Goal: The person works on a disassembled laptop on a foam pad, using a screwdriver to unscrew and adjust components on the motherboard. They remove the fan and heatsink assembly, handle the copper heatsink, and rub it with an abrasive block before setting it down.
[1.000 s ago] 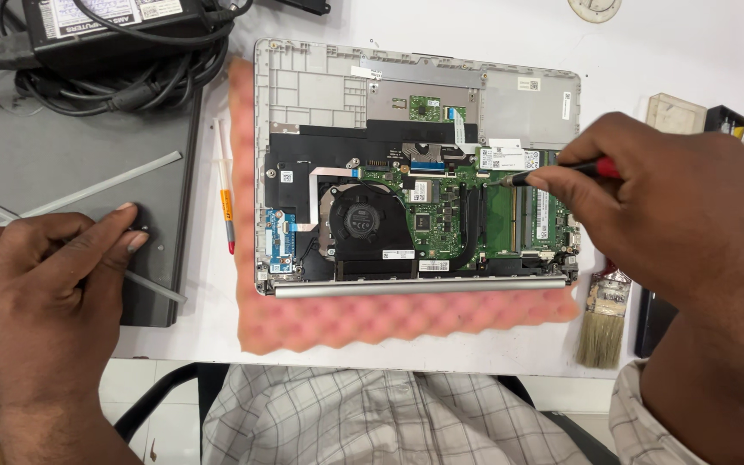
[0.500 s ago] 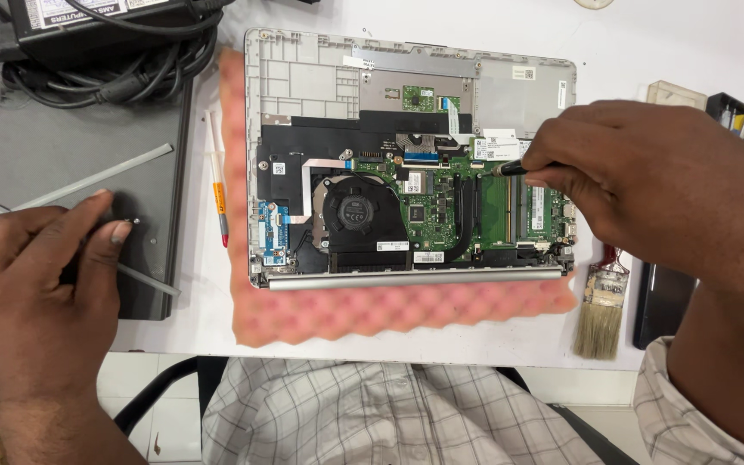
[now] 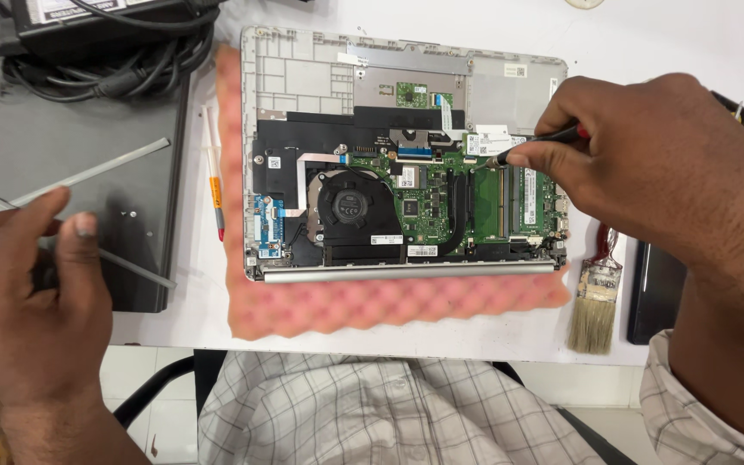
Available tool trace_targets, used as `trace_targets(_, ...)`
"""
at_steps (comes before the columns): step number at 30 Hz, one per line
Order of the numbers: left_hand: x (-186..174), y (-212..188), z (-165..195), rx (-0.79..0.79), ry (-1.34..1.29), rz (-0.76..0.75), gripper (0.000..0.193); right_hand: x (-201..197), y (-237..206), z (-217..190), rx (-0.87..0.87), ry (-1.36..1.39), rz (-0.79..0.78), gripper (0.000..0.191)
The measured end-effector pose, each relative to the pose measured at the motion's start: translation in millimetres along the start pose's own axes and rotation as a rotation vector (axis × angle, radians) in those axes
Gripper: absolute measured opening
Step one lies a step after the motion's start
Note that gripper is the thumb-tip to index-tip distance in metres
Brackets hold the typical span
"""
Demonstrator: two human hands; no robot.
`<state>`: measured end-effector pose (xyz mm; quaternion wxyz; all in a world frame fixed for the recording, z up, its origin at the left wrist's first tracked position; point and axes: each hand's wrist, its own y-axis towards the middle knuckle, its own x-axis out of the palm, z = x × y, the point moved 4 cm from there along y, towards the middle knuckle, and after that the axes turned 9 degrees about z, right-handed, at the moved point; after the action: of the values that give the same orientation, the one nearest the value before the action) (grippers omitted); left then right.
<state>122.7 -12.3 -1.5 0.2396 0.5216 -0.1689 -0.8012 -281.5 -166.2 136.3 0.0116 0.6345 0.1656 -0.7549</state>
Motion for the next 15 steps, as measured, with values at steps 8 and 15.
trace_targets(8,2,-7,-5,0.023,-0.032,0.052,0.018,10,3,8,-0.314,0.018,0.024,0.023)
trace_targets(15,-4,-14,1,0.011,-0.067,0.084,0.02,5,2,3,-0.387,0.178,0.163,0.032)
